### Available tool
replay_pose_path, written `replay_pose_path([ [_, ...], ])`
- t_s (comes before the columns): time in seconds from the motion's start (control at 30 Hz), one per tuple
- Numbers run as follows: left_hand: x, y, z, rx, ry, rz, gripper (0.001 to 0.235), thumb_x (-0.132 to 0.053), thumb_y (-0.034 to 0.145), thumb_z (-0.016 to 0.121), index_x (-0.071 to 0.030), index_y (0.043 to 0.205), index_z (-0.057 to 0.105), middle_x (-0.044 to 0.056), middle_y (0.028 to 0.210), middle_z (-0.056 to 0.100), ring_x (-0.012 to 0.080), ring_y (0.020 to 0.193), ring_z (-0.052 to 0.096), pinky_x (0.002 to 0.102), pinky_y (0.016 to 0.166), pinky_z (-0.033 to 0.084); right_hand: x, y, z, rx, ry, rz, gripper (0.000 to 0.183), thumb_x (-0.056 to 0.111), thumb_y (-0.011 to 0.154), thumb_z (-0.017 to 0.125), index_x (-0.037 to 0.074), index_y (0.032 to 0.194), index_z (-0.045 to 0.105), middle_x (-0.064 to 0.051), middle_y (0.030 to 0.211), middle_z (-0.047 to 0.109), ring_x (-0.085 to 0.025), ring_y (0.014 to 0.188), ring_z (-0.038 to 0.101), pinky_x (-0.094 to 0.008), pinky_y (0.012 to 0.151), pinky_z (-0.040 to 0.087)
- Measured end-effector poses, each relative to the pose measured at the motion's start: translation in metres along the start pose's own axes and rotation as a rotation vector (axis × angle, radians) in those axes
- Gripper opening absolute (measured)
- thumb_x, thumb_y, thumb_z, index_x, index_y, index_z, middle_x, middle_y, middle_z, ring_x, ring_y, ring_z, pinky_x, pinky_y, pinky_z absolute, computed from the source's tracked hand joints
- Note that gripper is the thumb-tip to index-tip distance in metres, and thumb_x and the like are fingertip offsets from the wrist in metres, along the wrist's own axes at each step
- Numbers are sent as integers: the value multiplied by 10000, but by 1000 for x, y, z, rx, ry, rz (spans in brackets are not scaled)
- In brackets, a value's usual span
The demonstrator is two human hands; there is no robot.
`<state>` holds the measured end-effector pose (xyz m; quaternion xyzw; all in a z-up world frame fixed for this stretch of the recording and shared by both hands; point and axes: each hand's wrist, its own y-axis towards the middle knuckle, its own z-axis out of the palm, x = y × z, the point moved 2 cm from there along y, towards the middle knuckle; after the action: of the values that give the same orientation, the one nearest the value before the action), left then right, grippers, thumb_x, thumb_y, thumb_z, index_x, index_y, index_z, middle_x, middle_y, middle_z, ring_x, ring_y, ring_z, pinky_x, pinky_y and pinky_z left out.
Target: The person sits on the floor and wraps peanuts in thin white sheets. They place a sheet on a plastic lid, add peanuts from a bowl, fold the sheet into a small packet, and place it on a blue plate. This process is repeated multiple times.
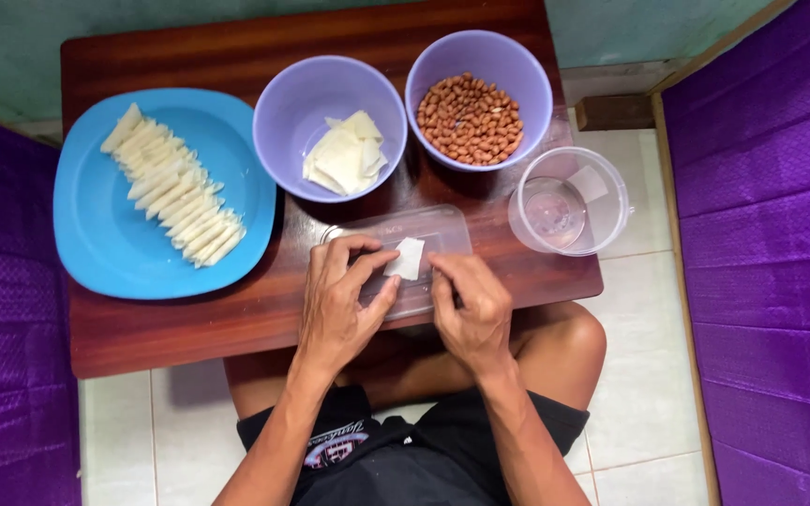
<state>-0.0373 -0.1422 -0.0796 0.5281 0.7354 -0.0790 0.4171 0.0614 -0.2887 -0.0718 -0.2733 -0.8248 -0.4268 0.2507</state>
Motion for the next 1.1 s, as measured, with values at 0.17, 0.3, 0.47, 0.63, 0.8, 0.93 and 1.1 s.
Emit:
replay_pose_path([
  [0.17, -9, 7, 1, -71, -25, 42, 201, -261, 916, 746, -180, 1100, 758, 37, 1106, 634, 271, 1039, 593, 405, 927, 504, 3, 4, -13, -60, 125, 38, 153, -15, 940, 664, 59, 998, 785, -76, 866, 753, -263, 776, 753, -350, 720, 620],
  [0.3, -21, 15, -8, -174, -103, 81, 140, -240, 938, 729, -187, 1055, 784, 12, 1021, 659, 236, 938, 621, 345, 869, 522, 0, 16, -35, -81, 150, 11, 156, -33, 918, 684, 53, 992, 791, -95, 884, 763, -278, 788, 759, -365, 723, 619],
  [0.47, -25, 85, -19, -241, -97, 246, 124, -200, 958, 724, -164, 1063, 779, 38, 958, 615, 270, 889, 587, 389, 849, 498, 1, 83, -72, -54, 70, -151, 165, -70, 945, 670, 24, 1032, 774, -136, 919, 745, -328, 808, 738, -397, 720, 597],
  [0.63, -6, 174, -3, -180, 129, 229, 261, -201, 916, 772, -150, 1161, 700, 79, 1065, 516, 365, 989, 520, 504, 805, 417, -16, 155, -71, 185, -19, -214, 166, -31, 983, 674, 34, 1117, 747, -144, 966, 722, -352, 865, 701, -432, 738, 567],
  [0.8, 22, 202, 28, -5, 216, 9, 380, -197, 879, 748, -146, 1245, 664, 104, 1237, 504, 362, 1189, 472, 576, 986, 318, -27, 199, -32, 734, -197, 30, 392, 97, 865, 771, -9, 1239, 726, -344, 1236, 655, -584, 1099, 626, -631, 930, 508],
  [0.93, 35, 198, 40, 38, 249, -46, 416, -255, 888, 694, -203, 1293, 614, 65, 1254, 481, 319, 1246, 421, 562, 993, 304, -64, 204, 7, 940, -348, 54, 529, 223, 823, 855, 80, 1311, 707, -346, 1335, 584, -598, 1144, 604, -640, 947, 535],
  [1.1, 30, 197, 39, 10, 217, -27, 401, -223, 897, 678, -163, 1287, 610, 79, 1230, 478, 323, 1226, 400, 571, 988, 287, -123, 205, 40, 940, -439, 20, 317, 187, 852, 775, 105, 1156, 738, -203, 1077, 676, -502, 999, 690, -574, 866, 576],
])
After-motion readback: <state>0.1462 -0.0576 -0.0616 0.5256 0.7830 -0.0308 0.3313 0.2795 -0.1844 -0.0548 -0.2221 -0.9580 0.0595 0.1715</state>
